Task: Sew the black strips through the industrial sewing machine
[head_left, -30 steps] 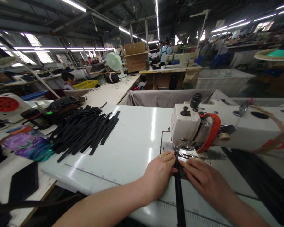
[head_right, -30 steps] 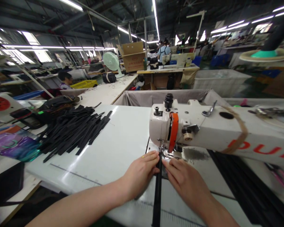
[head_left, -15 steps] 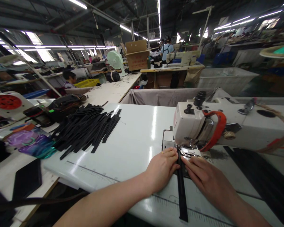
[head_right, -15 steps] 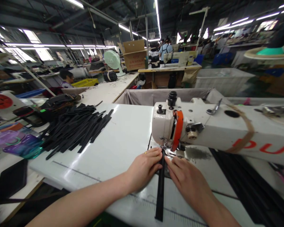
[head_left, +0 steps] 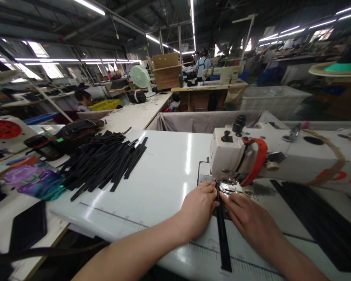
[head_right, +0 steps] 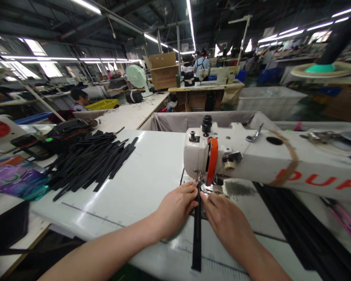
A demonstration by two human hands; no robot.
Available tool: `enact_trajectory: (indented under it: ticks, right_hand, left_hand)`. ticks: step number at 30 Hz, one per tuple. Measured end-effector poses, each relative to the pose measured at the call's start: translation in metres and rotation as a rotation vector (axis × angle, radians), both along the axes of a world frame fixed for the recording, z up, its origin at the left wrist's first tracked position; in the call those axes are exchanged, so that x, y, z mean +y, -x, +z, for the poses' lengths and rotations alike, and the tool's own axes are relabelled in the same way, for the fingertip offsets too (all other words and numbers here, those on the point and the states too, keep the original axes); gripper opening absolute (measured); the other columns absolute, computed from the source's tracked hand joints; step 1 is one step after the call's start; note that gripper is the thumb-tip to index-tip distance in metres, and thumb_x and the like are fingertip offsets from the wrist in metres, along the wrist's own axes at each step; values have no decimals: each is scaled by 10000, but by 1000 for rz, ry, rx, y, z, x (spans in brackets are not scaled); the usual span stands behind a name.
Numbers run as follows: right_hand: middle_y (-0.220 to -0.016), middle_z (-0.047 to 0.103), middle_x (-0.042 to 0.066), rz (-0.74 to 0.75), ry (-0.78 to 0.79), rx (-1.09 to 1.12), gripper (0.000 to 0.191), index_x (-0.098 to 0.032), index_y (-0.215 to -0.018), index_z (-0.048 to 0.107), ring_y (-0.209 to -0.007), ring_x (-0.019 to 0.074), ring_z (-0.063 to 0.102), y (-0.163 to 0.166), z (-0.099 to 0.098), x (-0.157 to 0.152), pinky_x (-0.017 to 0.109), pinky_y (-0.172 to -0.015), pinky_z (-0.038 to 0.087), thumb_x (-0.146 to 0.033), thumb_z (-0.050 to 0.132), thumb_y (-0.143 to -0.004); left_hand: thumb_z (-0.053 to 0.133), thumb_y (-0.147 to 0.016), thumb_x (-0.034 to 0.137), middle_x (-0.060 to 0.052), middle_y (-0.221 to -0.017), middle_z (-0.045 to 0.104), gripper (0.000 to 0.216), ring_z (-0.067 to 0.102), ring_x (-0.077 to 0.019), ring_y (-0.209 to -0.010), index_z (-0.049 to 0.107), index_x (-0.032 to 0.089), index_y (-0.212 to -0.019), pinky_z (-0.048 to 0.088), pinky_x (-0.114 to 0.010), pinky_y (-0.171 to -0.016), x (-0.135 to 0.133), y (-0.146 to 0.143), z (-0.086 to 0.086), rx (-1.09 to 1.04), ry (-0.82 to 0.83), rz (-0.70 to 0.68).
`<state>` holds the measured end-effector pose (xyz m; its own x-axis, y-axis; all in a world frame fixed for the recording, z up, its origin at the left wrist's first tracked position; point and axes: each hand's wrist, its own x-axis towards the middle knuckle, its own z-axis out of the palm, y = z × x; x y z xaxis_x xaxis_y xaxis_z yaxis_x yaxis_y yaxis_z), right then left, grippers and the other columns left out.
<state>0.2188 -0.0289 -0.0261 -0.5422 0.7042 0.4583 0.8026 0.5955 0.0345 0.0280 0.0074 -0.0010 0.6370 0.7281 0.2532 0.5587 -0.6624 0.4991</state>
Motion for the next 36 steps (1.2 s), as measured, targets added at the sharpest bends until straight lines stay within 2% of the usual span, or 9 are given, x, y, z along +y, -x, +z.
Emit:
enact_trajectory:
  ticks: [6, 11, 15, 19, 22, 28, 33, 36]
  right_hand:
    - [-908, 653, 97, -2, -14, 40, 300, -121, -1145, 585, -805, 212, 641, 2, 3, -1, 362, -699, 568, -183, 344, -977]
    - [-921, 675, 88, 22, 0, 165, 273, -151, -1097, 622, -831, 200, 655, 0, 9, -1, 348, -739, 564, -181, 386, -963]
    - [-876, 670, 52, 122, 137, 288, 195, -205, -1001, 659, -808, 161, 641, -2, 17, -7, 281, -716, 529, -185, 480, -925]
    - [-731, 603, 20, 287, 321, 291, 185, -207, -872, 667, -691, 129, 581, 0, 30, -15, 260, -617, 450, -161, 494, -915]
    - [-708, 587, 13, 323, 371, 277, 184, -205, -847, 668, -675, 127, 564, 1, 35, -17, 267, -598, 416, -144, 502, -899]
    - [-761, 644, 15, 278, 285, 287, 178, -223, -927, 688, -707, 126, 609, -1, 27, -10, 252, -642, 467, -162, 523, -903]
    - [-842, 696, 32, 178, 181, 282, 193, -222, -971, 693, -772, 147, 656, -3, 18, -3, 260, -707, 536, -194, 513, -908]
    - [-879, 708, 34, 126, 133, 262, 213, -219, -997, 684, -788, 150, 671, -4, 14, 1, 267, -711, 551, -206, 483, -926]
  left_hand:
    - [594, -894, 146, -102, -1191, 644, 131, 527, -239, -1244, 638, 128, -1016, 381, -386, -1149, -2, 3, -3, -6, 5, 22]
    - [570, -909, 153, -125, -1276, 606, 209, 499, -252, -1278, 620, 125, -1109, 382, -427, -1146, 5, 2, -7, -36, -14, 34]
    - [524, -929, 157, -122, -1236, 620, 188, 511, -246, -1256, 628, 140, -1085, 415, -441, -1116, 13, 0, -5, -51, -16, 30]
    - [512, -932, 153, -116, -1214, 627, 177, 521, -238, -1239, 638, 146, -1057, 441, -431, -1094, 14, -1, -3, -58, 4, 34]
    - [515, -930, 154, -121, -1201, 635, 155, 521, -239, -1239, 654, 139, -995, 436, -418, -1099, 14, 0, -3, -65, 16, 32]
    - [487, -908, 110, -118, -1224, 634, 216, 530, -228, -1234, 647, 136, -1050, 423, -414, -1110, 13, 2, -4, -101, 7, 16]
    - [436, -859, 22, -89, -1112, 690, 302, 565, -209, -1196, 692, 151, -955, 465, -391, -1075, 18, 3, -7, -155, 4, -14]
    - [444, -806, -14, -95, -1171, 680, 351, 576, -212, -1189, 709, 130, -986, 476, -383, -1065, 21, 4, -11, -183, 12, 13]
